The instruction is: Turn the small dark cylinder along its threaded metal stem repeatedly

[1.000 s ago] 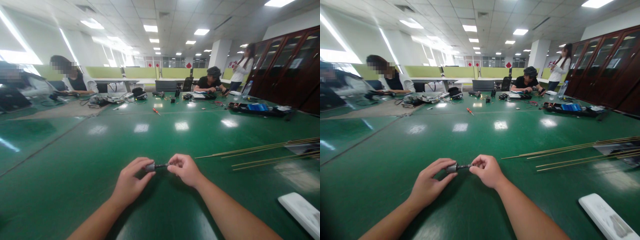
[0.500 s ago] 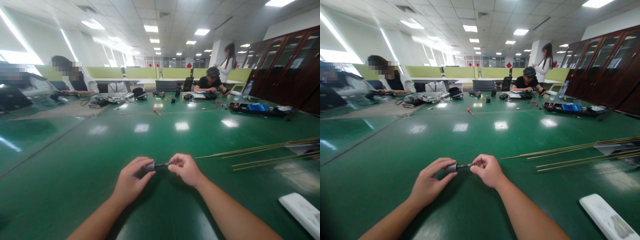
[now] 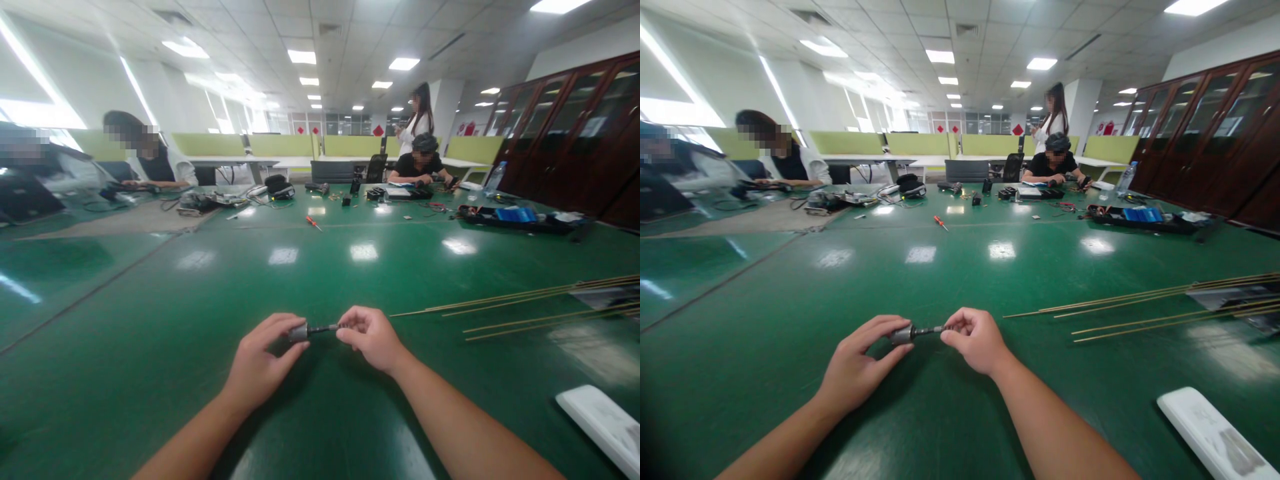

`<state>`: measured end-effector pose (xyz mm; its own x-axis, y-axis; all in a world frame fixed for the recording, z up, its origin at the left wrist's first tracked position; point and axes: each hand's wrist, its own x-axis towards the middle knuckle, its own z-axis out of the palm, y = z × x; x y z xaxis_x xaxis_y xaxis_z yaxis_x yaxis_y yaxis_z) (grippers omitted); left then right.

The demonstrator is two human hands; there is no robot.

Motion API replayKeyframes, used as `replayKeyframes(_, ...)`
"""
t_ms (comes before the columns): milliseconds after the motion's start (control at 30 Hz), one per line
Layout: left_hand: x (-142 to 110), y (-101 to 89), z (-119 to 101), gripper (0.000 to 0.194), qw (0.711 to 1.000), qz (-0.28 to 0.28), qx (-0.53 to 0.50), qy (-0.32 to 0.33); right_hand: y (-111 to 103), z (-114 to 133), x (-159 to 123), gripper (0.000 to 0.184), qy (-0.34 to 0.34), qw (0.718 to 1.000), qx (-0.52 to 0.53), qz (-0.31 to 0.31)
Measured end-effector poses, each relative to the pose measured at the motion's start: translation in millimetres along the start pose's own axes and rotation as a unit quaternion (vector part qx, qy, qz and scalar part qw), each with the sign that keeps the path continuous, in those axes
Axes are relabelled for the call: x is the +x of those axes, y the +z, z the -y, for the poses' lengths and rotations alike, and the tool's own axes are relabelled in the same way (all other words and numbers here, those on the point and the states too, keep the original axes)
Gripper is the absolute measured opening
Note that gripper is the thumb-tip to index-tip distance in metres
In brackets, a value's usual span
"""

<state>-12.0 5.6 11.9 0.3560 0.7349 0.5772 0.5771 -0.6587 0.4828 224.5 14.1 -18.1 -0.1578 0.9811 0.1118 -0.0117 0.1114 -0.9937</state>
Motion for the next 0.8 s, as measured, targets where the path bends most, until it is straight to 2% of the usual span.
replayKeyframes(300, 1.2, -0.3, 4.7, 0.023, 1.0, -0.008, 0.001, -0.014, 1.1, 2.4, -0.2, 0.02, 0.005, 0.999, 0.036, -0.009)
replayKeyframes(400, 0.9, -1.2, 6.4, 0.024, 0.999, -0.011, 0.0, -0.032, 0.4, 2.1, 2.4, 0.032, 0.014, 0.995, 0.097, -0.033)
replayKeyframes(500, 0.5, -2.1, 8.2, 0.027, 0.997, -0.017, -0.008, -0.07, -1.2, 1.0, 5.4, 0.046, 0.046, 0.979, 0.182, -0.083)
replayKeyframes(567, 1.1, -1.8, 9.7, 0.033, 0.992, -0.026, -0.021, -0.122, -2.1, 0.5, 6.7, 0.049, 0.054, 0.966, 0.227, -0.108)
replayKeyframes(633, 2.5, -0.1, 11.5, 0.039, 0.978, -0.034, -0.07, -0.192, -2.8, 0.3, 7.6, 0.051, 0.051, 0.958, 0.257, -0.119)
replayKeyframes(700, 4.4, 2.2, 12.3, 0.045, 0.953, -0.04, -0.159, -0.257, -3.3, 0.4, 8.5, 0.052, 0.05, 0.952, 0.274, -0.126)
replayKeyframes(800, 8.9, 3.0, 8.7, 0.048, 0.903, -0.068, -0.292, -0.307, -3.7, -0.1, 10.0, 0.052, 0.052, 0.948, 0.284, -0.136)
